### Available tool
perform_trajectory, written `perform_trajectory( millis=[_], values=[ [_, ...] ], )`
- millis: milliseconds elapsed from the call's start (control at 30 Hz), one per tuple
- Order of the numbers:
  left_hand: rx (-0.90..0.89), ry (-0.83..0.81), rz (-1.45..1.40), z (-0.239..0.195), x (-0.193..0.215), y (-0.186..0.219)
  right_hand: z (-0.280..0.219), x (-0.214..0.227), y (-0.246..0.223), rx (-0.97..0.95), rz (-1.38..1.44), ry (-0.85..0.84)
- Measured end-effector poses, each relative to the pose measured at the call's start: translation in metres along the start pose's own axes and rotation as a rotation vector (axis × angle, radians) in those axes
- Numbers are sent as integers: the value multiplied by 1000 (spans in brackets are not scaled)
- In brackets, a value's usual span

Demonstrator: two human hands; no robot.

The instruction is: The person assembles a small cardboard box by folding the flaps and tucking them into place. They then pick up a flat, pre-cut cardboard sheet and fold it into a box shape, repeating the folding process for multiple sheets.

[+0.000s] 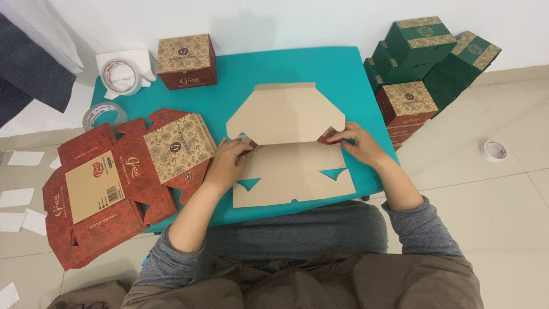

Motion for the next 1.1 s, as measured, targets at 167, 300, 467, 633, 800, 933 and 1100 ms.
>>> perform_trajectory(
  millis=[167,300,467,633,800,933,1100],
  values=[
    [-79,-41,247,-5,-7,-9,-6,0,-9,-18,-14,-33],
    [-154,-50,626,-20,6,27,-10,1,7,-20,-56,-76],
    [-130,-121,826,-23,-1,12,7,9,-1,-66,164,68],
    [-121,-160,897,-22,6,15,29,3,-18,-25,442,168],
    [-154,-147,942,-29,23,21,16,-7,-12,98,293,184],
    [-164,-68,920,-35,35,12,-16,0,-36,130,243,172],
    [-133,44,717,-30,60,19,-52,-3,-62,87,30,13]
  ],
)
Point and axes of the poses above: each hand's wrist, its own z-axis towards the middle knuckle, its own x-axis out of the back of the hand, y = z × x, the point moved 1 cm from there along z, towards the middle knuckle, and after that the axes turned 5 degrees about -z, right-handed, at the moved point
